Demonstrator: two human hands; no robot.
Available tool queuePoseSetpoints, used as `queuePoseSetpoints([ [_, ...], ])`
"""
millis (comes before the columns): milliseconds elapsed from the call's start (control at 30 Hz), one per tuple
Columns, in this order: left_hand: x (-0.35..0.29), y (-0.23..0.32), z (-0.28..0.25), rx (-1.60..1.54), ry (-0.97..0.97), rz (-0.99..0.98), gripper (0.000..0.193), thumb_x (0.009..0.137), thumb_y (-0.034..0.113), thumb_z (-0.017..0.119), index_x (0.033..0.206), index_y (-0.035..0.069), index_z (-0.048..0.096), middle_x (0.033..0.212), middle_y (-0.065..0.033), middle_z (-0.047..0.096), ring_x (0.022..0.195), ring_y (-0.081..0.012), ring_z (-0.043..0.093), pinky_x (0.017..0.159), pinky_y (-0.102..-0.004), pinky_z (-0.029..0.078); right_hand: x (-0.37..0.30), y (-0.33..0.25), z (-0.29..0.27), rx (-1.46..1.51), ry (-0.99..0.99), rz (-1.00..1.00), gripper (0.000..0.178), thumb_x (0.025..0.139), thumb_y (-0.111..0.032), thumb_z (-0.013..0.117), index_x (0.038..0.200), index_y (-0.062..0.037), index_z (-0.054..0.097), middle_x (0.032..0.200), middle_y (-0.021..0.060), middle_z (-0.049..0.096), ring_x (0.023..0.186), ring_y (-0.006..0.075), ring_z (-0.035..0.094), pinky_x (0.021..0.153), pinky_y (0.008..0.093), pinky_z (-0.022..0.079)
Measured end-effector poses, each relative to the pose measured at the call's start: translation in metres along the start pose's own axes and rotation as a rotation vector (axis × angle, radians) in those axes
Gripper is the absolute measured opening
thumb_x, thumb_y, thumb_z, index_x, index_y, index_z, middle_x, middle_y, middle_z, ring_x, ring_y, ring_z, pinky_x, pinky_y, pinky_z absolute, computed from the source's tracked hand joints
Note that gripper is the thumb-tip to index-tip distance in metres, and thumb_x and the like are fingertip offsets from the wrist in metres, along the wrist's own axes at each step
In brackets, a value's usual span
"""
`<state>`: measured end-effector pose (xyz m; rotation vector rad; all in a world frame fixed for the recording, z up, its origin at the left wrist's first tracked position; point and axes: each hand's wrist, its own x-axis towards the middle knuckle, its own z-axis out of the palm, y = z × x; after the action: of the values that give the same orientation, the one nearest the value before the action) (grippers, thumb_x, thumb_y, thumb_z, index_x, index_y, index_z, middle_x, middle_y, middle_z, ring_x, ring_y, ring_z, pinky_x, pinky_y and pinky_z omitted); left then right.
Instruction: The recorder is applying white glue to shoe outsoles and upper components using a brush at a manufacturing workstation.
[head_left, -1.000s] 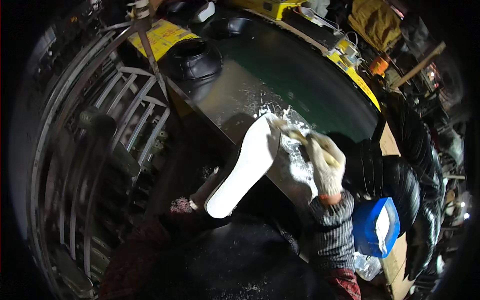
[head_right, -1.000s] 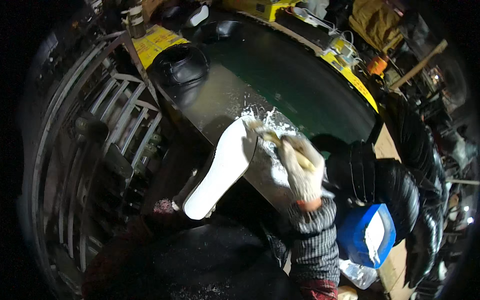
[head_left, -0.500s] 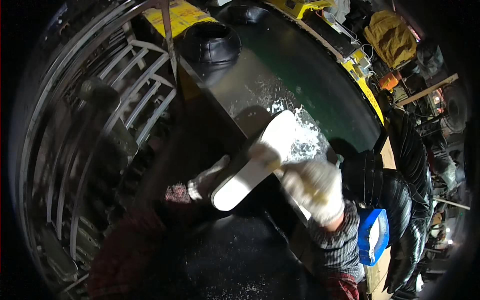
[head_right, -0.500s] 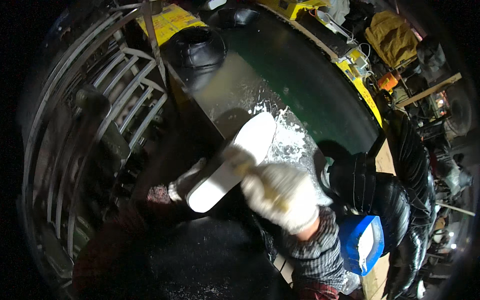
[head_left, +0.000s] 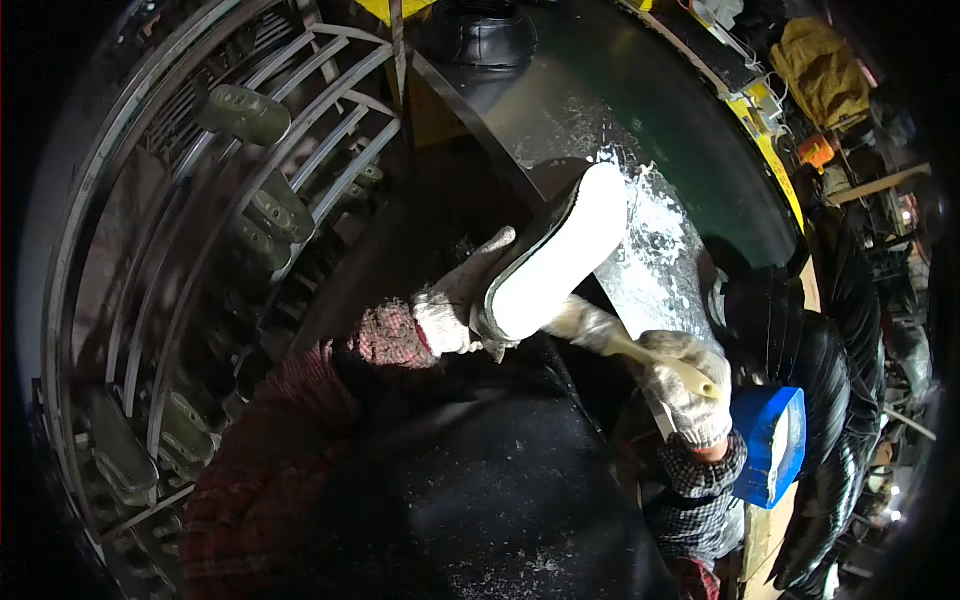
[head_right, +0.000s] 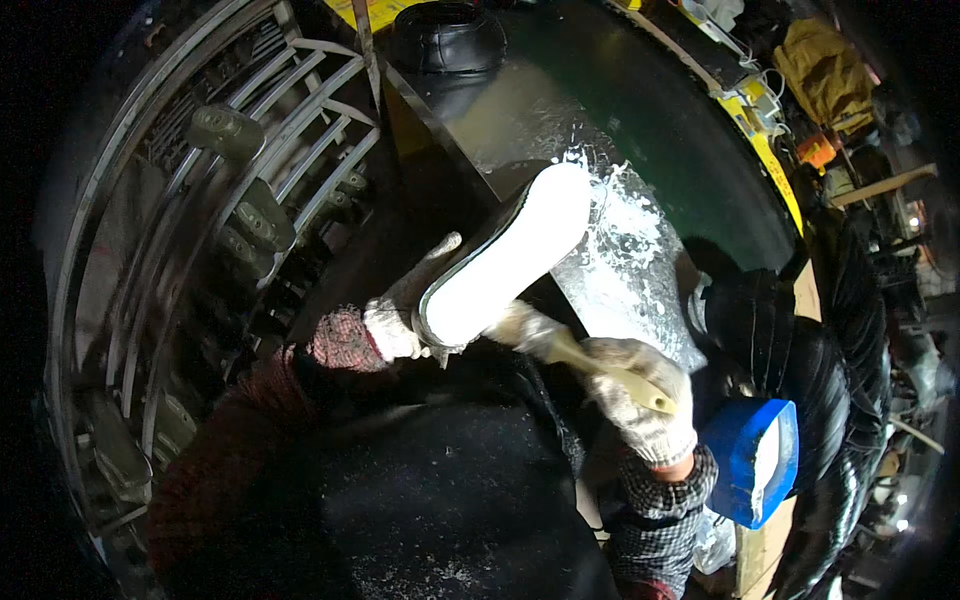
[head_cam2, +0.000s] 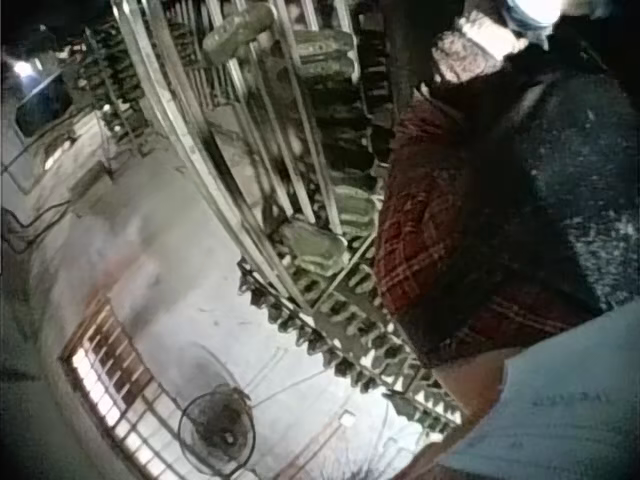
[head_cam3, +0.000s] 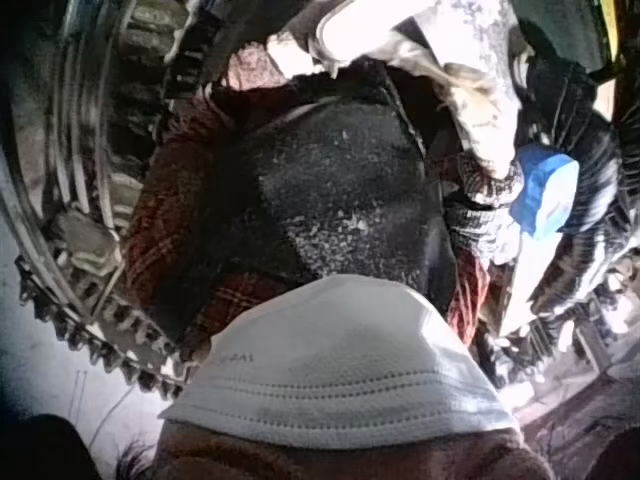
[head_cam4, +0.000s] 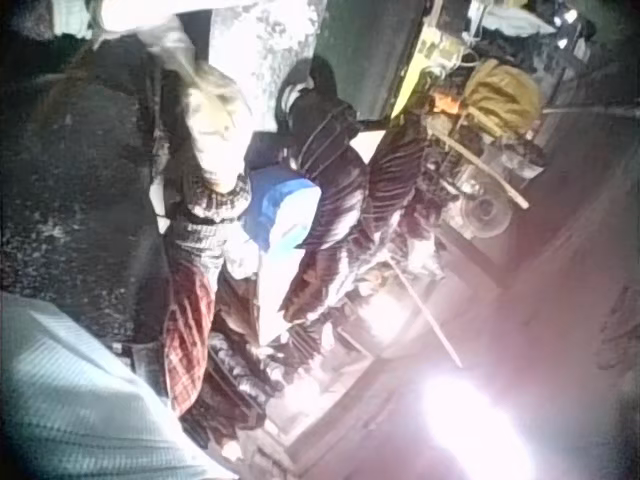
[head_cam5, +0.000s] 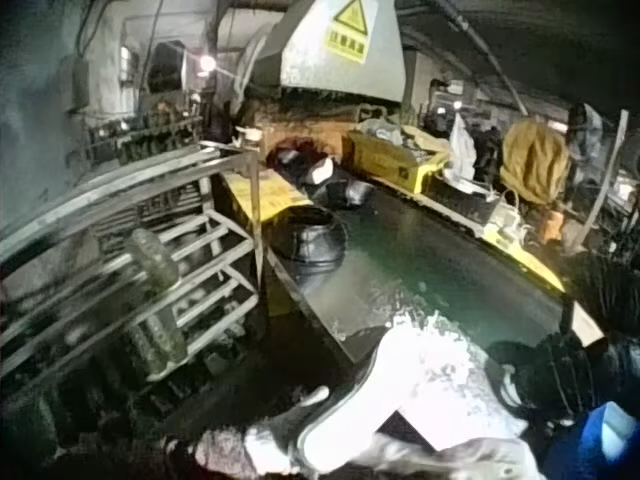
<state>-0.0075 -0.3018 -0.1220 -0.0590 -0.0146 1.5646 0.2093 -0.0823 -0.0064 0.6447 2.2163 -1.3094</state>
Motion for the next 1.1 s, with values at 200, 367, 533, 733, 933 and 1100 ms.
queuePoseSetpoints([
  [200,-0.023,0.004,-0.003,0.030,0.329,0.030,0.054,0.093,0.053,0.050,0.116,0.005,0.060,0.098,-0.0138,0.069,0.075,-0.0262,0.070,0.061,-0.0461,0.061,0.019,-0.046,0.012,0.431,-0.186,-0.391,0.047,0.090,-0.020,0.062,0.128,0.0023,0.046,0.105,0.0150,0.060,0.100,0.0227,0.060,0.069,0.0266,0.056],
  [367,-0.016,0.014,-0.038,-0.190,0.183,-0.033,0.057,0.091,0.054,0.054,0.120,0.006,0.060,0.105,-0.0151,0.068,0.089,-0.0253,0.070,0.074,-0.0483,0.060,0.077,-0.003,-0.037,0.168,0.760,-0.585,0.017,0.090,-0.005,0.059,0.103,0.0035,0.063,0.093,0.0104,0.067,0.084,0.0206,0.063,0.078,0.0298,0.050],
  [533,-0.027,0.017,-0.030,-0.130,0.342,0.033,0.052,0.097,0.047,0.047,0.124,0.002,0.056,0.101,-0.0114,0.068,0.082,-0.0229,0.068,0.069,-0.0384,0.058,0.077,-0.038,-0.024,-0.660,0.760,-0.887,0.017,0.087,-0.001,0.062,0.104,-0.0012,0.063,0.096,0.0073,0.064,0.081,0.0199,0.062,0.068,0.0278,0.052],
  [733,-0.012,0.017,-0.039,-0.078,0.298,0.181,0.051,0.095,0.046,0.051,0.125,0.006,0.058,0.112,-0.0090,0.067,0.097,-0.0209,0.067,0.085,-0.0382,0.056,0.029,-0.049,-0.010,-0.551,0.469,-1.012,0.035,0.072,0.005,0.070,0.106,-0.0017,0.064,0.085,0.0100,0.063,0.073,0.0233,0.062,0.061,0.0311,0.052],
  [933,-0.016,0.018,-0.026,-0.014,0.299,0.157,0.052,0.097,0.048,0.044,0.127,0.006,0.054,0.111,-0.0153,0.066,0.098,-0.0317,0.066,0.082,-0.0509,0.056,0.118,-0.066,-0.081,-0.383,0.715,-0.966,0.022,0.085,-0.003,0.064,0.107,-0.0014,0.062,0.091,0.0093,0.064,0.081,0.0216,0.063,0.066,0.0291,0.051],
  [1100,-0.017,0.030,0.028,0.063,0.252,0.302,0.040,0.098,0.039,0.050,0.119,0.006,0.058,0.109,-0.0105,0.066,0.097,-0.0205,0.065,0.084,-0.0369,0.056,0.075,-0.094,-0.035,0.025,0.258,-0.833,0.019,0.092,-0.007,0.059,0.107,0.0029,0.061,0.105,0.0104,0.064,0.089,0.0138,0.062,0.072,0.0232,0.052],
])
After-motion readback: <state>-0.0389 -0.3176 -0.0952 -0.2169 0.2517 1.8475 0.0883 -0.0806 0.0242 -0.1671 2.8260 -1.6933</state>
